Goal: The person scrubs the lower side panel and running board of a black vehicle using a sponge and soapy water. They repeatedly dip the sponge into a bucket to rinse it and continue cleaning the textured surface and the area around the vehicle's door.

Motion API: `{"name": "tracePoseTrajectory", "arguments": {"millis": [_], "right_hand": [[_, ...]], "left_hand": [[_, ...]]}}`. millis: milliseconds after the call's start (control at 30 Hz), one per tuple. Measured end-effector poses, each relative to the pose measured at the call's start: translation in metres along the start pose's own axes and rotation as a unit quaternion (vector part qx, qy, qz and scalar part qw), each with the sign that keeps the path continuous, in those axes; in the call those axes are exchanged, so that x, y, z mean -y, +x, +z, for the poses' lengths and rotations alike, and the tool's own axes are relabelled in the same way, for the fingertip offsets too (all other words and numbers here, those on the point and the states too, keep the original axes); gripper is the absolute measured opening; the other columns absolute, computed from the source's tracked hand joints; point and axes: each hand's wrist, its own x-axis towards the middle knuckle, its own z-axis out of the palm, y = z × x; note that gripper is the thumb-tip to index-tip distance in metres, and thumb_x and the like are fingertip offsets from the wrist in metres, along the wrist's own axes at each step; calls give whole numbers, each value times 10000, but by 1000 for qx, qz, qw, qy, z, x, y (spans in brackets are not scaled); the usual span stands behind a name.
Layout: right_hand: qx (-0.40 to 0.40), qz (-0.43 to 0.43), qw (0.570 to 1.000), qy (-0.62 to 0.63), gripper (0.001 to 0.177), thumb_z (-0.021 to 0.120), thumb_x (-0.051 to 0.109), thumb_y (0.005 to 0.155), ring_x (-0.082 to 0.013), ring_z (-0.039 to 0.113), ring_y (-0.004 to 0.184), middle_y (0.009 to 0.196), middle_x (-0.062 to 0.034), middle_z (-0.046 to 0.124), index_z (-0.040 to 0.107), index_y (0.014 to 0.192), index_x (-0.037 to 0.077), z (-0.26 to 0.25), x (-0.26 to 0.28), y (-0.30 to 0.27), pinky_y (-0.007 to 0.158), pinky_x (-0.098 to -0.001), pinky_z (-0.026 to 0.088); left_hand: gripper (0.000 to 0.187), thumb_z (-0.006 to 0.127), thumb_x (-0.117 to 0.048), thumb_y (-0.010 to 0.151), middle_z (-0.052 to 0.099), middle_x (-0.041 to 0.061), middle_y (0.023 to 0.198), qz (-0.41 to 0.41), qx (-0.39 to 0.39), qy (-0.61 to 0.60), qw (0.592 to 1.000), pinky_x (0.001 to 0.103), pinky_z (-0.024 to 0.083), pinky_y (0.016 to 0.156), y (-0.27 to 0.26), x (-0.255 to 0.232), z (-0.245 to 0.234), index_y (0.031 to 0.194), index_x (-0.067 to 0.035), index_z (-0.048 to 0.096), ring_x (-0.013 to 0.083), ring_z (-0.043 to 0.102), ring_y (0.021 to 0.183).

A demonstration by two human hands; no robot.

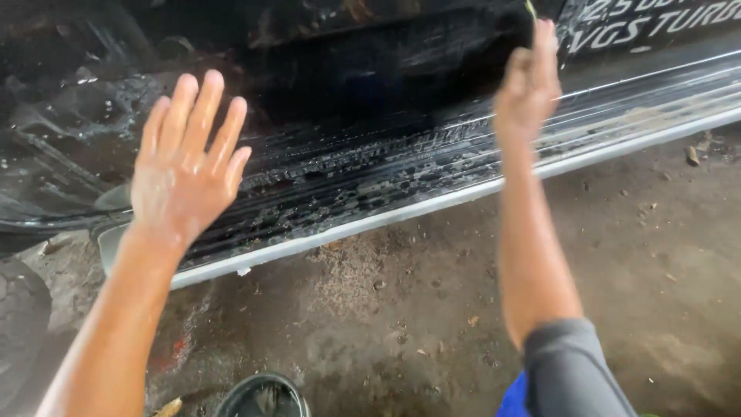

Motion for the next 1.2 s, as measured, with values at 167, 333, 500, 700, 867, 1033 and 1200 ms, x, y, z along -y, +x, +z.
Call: {"name": "tracePoseTrajectory", "arguments": {"millis": [167, 333, 500, 700, 867, 1033, 1200], "right_hand": [[75, -276, 945, -157, 641, 565, 126, 1011, -441, 157, 1575, 1654, -290, 208, 328, 1584, -37, 100, 67, -54, 1317, -549, 77], [75, -336, 902, -259, 539, 562, 208, 1159, -367, 266, 1609, 1702, -209, 333, 386, 1636, 29, 24, -94, 40, 1330, -519, 58], [38, -228, 954, -190, 533, 457, 251, 1139, -322, 176, 1615, 1696, -145, 275, 338, 1629, 80, 72, -18, -12, 1324, -501, -34], [55, -428, 866, -253, 515, 526, 251, 1126, -198, 147, 1637, 1712, -15, 263, 410, 1625, 200, 66, -34, 5, 1347, -506, -52], [26, -130, 950, -283, 491, 418, 168, 1141, -253, 262, 1623, 1704, -125, 360, 451, 1620, 69, 19, -96, 36, 1300, -569, 5], [39, -257, 952, -158, 559, 471, 276, 1094, -261, 158, 1590, 1672, -115, 300, 350, 1599, 70, 113, 39, -43, 1327, -512, 2], [80, -356, 899, -241, 456, 593, 181, 1133, -270, 304, 1566, 1633, -127, 431, 499, 1566, 72, 30, -57, 32, 1297, -508, 7]], "left_hand": [[736, 720, -460, 1057, 306, 201, 1764, 30, -13, 26, 999, 617, 223, 1292, 46, 12, 28, 1670, -145, 460, 393, 252, 1623], [816, 478, -665, 1092, 184, 178, 1770, 11, -11, 69, 997, 715, 130, 1235, 38, 26, 97, 1761, -265, 235, 423, 153, 1608], [823, 320, -717, 1085, 157, 198, 1763, -4, -56, 122, 991, 755, 106, 1199, 37, 28, 123, 1746, -253, 167, 460, 147, 1592], [805, 278, -754, 1096, 217, 196, 1731, -16, -33, 132, 991, 759, 136, 1173, 37, 30, 125, 1729, -263, 195, 470, 195, 1556], [788, 253, -689, 1080, 245, 197, 1757, 0, -108, 171, 979, 739, 142, 1207, 35, 31, 134, 1724, -238, 201, 459, 203, 1580], [787, 252, -689, 1081, 286, 197, 1747, 0, -105, 163, 981, 731, 160, 1203, 34, 33, 132, 1719, -230, 217, 458, 232, 1570], [799, 243, -700, 1076, 293, 185, 1751, 4, -114, 183, 976, 721, 158, 1211, 35, 36, 142, 1720, -228, 233, 446, 240, 1574]]}}
